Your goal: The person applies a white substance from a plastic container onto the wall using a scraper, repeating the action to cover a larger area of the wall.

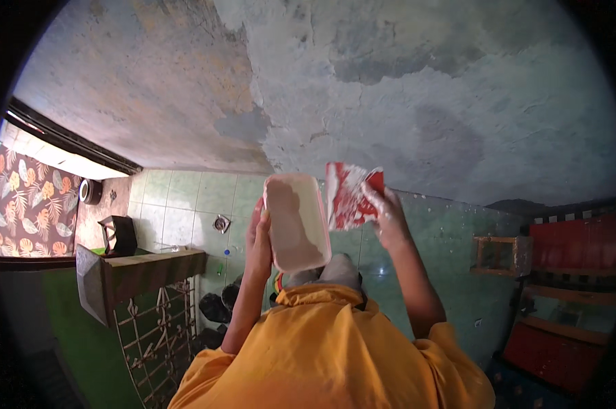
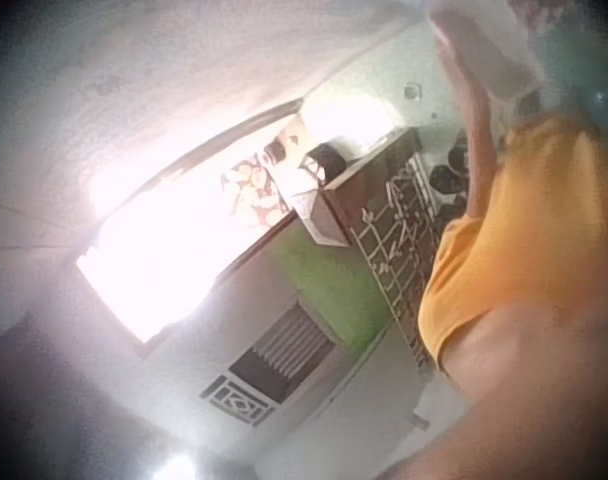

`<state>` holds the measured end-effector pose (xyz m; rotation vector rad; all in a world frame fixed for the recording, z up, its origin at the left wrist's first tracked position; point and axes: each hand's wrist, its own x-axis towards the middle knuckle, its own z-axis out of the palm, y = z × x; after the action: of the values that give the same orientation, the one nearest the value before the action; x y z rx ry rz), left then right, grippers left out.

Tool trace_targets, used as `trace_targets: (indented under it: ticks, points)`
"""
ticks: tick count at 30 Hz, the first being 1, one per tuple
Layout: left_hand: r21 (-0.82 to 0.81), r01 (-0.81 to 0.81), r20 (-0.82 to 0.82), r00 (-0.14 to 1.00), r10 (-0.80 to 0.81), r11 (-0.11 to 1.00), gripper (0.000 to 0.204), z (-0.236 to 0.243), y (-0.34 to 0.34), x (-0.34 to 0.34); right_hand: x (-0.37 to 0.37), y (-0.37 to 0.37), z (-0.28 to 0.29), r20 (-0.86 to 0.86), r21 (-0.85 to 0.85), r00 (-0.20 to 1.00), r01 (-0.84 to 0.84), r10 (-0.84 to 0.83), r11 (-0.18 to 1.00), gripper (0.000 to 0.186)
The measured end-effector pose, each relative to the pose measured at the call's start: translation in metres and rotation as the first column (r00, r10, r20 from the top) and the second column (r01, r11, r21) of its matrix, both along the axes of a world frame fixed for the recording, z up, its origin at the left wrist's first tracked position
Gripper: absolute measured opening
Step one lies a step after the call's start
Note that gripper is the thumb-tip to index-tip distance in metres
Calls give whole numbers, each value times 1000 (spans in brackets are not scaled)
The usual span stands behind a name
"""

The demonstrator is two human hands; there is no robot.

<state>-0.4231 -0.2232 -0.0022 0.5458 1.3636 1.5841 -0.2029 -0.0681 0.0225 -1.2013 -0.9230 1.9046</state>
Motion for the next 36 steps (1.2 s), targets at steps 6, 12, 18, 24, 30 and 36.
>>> trace_targets:
  ticks: [6,12,18,24,30,36]
  points:
    - [103,18,-21,1000,-16,994,66,1,18,17,31,-31,-10,69,-39,997,32,-30,999,30]
    - [90,70,-24,997,-68,994,66,30,16,41,79,-18,-5,11,227,943,322,-333,919,28]
    - [57,52,240,969,-64,997,67,33,12,88,100,-62,-19,158,616,981,-12,-109,788,39]
    - [68,6,354,935,-30,998,66,31,-1,149,119,-95,-68,46,744,999,-52,27,666,60]
    - [59,-11,359,933,-11,998,62,37,-16,195,154,-94,-91,137,721,991,-100,1,686,50]
    - [95,8,303,952,-37,995,60,45,-28,214,203,-50,-97,357,748,933,-261,-38,610,40]
